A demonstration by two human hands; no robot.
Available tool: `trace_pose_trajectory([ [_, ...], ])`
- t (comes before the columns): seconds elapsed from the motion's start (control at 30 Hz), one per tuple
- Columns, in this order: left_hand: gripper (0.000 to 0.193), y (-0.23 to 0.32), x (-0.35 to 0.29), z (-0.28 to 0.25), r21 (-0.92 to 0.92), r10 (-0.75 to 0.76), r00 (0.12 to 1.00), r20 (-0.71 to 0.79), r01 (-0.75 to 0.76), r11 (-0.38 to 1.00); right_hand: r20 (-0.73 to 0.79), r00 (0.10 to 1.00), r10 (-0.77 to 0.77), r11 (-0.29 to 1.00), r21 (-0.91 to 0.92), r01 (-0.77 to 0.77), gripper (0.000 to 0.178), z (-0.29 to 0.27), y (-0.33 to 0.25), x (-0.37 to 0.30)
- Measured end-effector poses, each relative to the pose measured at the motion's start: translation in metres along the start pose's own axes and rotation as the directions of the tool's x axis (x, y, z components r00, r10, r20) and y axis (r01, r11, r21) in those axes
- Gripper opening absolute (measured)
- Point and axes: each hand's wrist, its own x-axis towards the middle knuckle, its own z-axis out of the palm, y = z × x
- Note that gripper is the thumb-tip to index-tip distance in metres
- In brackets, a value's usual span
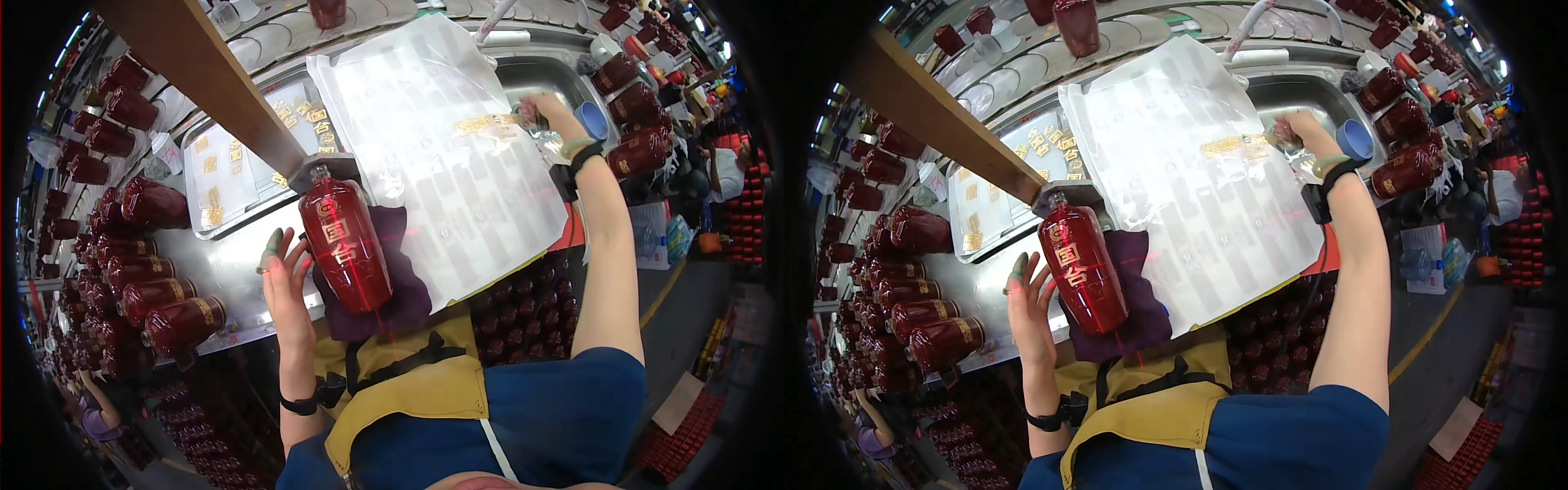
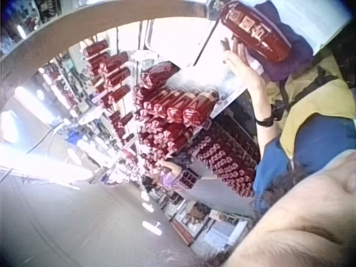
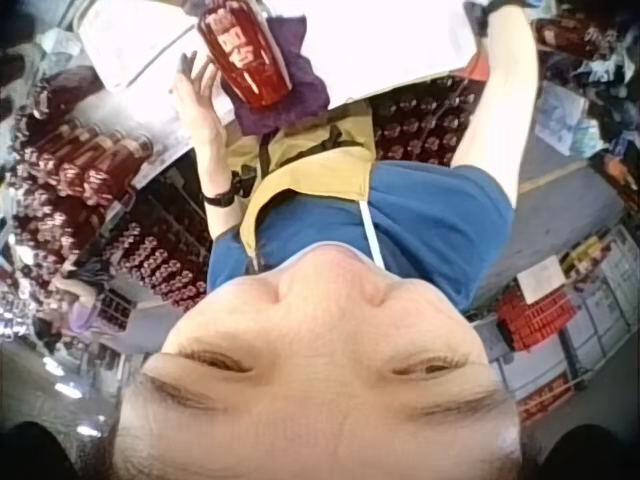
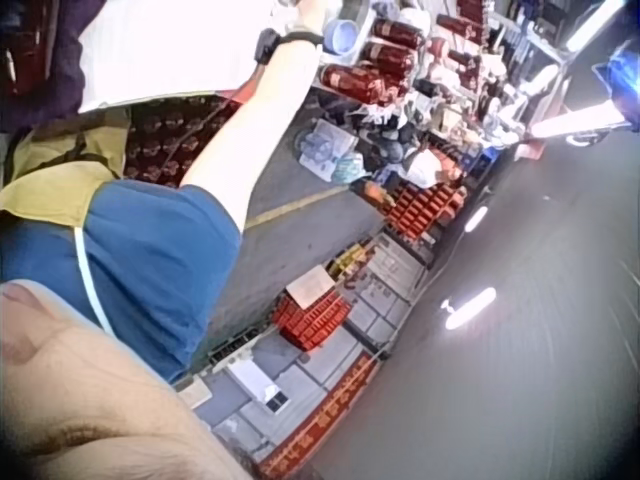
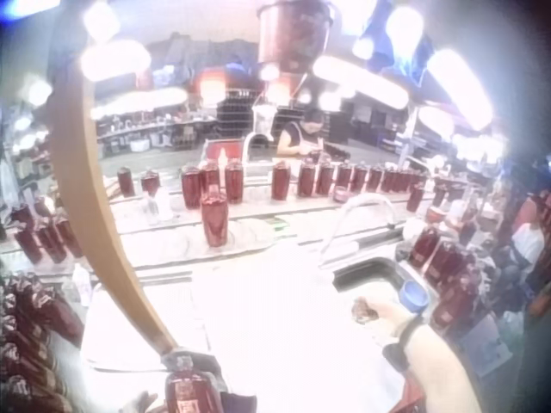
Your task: Applying adhesive labels and seals to red liquor bottles on a production line.
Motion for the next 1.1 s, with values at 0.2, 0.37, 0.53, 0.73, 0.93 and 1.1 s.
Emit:
trace_pose_trajectory([
  [0.2,0.063,-0.003,0.004,0.007,-0.011,-0.055,0.998,-0.012,0.055,0.998,0.096,0.955,-0.281,0.689,-0.673,0.27,0.06,0.043,-0.029,-0.041],
  [0.37,0.061,0.0,-0.003,0.008,-0.033,-0.01,0.999,0.034,0.011,0.999,0.159,0.985,-0.072,0.636,-0.753,0.168,0.07,0.048,-0.014,-0.038],
  [0.53,0.066,0.006,-0.007,-0.004,0.025,0.015,1.0,0.009,-0.015,1.0,0.084,0.996,-0.02,0.344,-0.935,0.086,0.047,0.026,-0.027,-0.05],
  [0.73,0.062,0.021,-0.004,-0.005,0.1,0.137,0.99,0.027,-0.139,0.985,0.163,0.936,-0.314,0.348,-0.897,0.273,0.04,0.074,-0.07,-0.14],
  [0.93,0.054,0.057,0.007,0.035,0.092,0.328,0.855,0.401,-0.394,0.915,0.472,0.79,-0.391,0.515,-0.599,0.613,0.025,0.185,-0.097,-0.261],
  [1.1,0.057,0.065,0.011,0.072,-0.074,0.386,0.758,0.525,-0.411,0.909,0.666,0.577,-0.473,0.456,-0.375,0.807,0.014,0.252,-0.104,-0.322],
])
